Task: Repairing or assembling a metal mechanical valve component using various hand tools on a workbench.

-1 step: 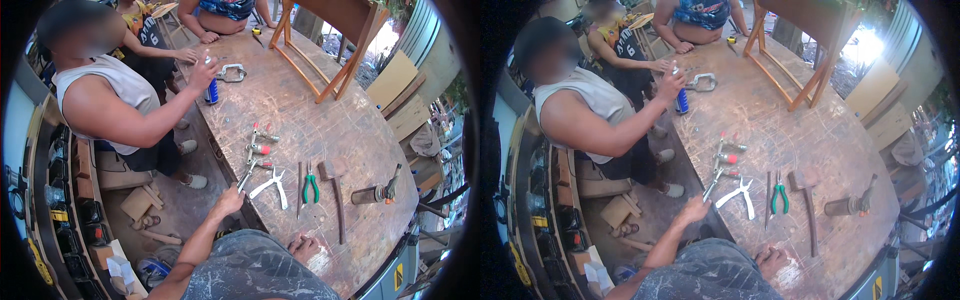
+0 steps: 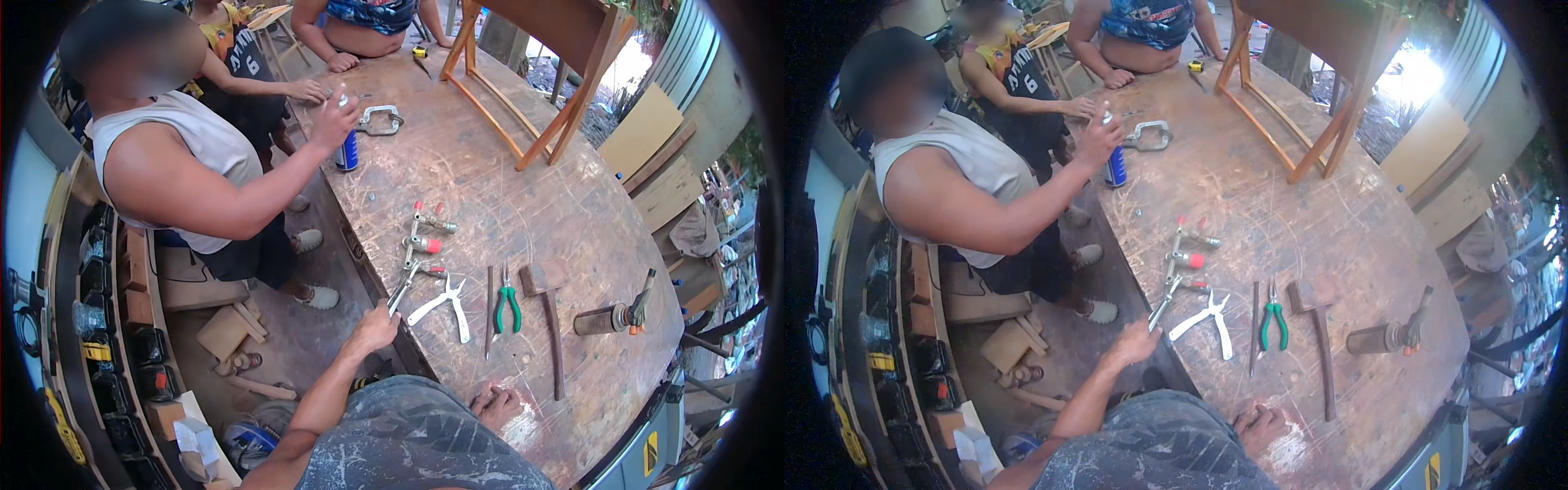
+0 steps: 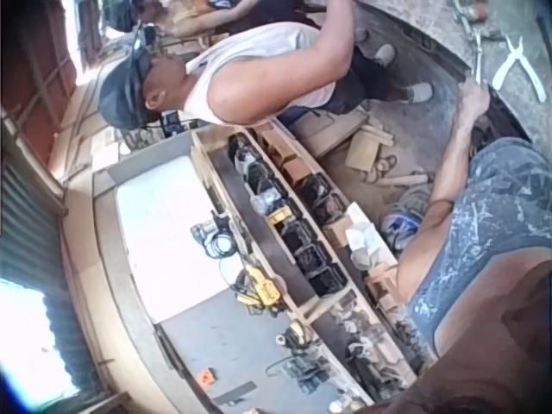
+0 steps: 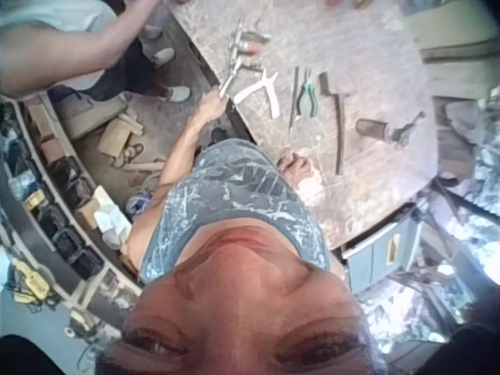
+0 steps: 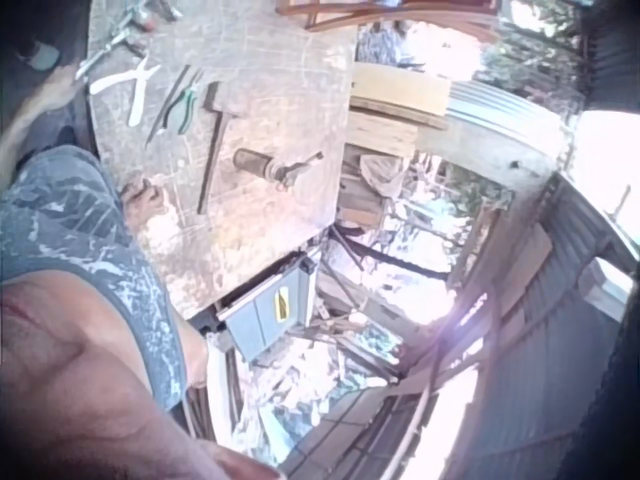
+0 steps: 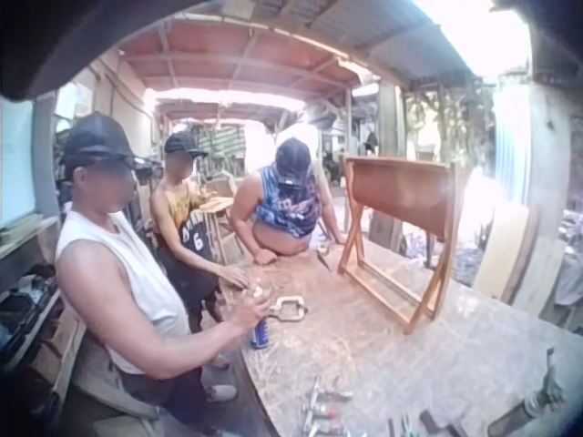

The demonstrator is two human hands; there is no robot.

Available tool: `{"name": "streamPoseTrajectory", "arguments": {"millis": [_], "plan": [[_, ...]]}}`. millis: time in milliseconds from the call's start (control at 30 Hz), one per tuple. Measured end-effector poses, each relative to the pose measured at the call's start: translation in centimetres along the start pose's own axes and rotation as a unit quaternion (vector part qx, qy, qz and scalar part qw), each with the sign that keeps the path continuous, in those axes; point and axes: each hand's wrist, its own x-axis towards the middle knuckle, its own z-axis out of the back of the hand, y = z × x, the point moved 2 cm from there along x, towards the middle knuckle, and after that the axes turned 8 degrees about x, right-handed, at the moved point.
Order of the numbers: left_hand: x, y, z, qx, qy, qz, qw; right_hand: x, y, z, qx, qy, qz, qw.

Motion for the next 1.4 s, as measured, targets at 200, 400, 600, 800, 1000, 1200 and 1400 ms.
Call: {"name": "streamPoseTrajectory", "arguments": {"millis": [200, 400, 600, 800, 1000, 1200, 1400], "plan": [[0.2, 0.1, -0.1, -0.018, 0.002, -0.008, 1.0, 0.1, 0.3, 0.3, -0.011, -0.007, 0.019, 1.0], [0.3, 0.3, -0.4, -0.017, -0.005, -0.008, 1.0, 0.2, 0.5, 0.3, -0.008, -0.008, 0.009, 1.0], [0.4, 0.4, -0.6, -0.023, -0.005, -0.012, 1.0, 0.4, 0.5, 0.4, 0.004, -0.013, 0.026, 1.0], [0.5, 0.5, -0.8, -0.017, -0.015, -0.023, 0.999, 0.2, 0.2, 0.2, 0.0, -0.018, 0.029, 0.999], [1.2, 1.0, -1.1, -0.011, -0.001, -0.027, 1.0, 2.9, 2.8, 1.7, 0.141, -0.026, 0.032, 0.989], [1.0, 1.5, -1.0, -0.076, -0.024, -0.081, 0.994, 13.8, 11.0, 1.0, 0.257, 0.045, 0.15, 0.953], [-2.5, 4.9, -0.9, -0.33, -0.005, -0.077, 0.941, 29.5, 17.2, -6.0, 0.237, 0.077, 0.261, 0.933]]}}
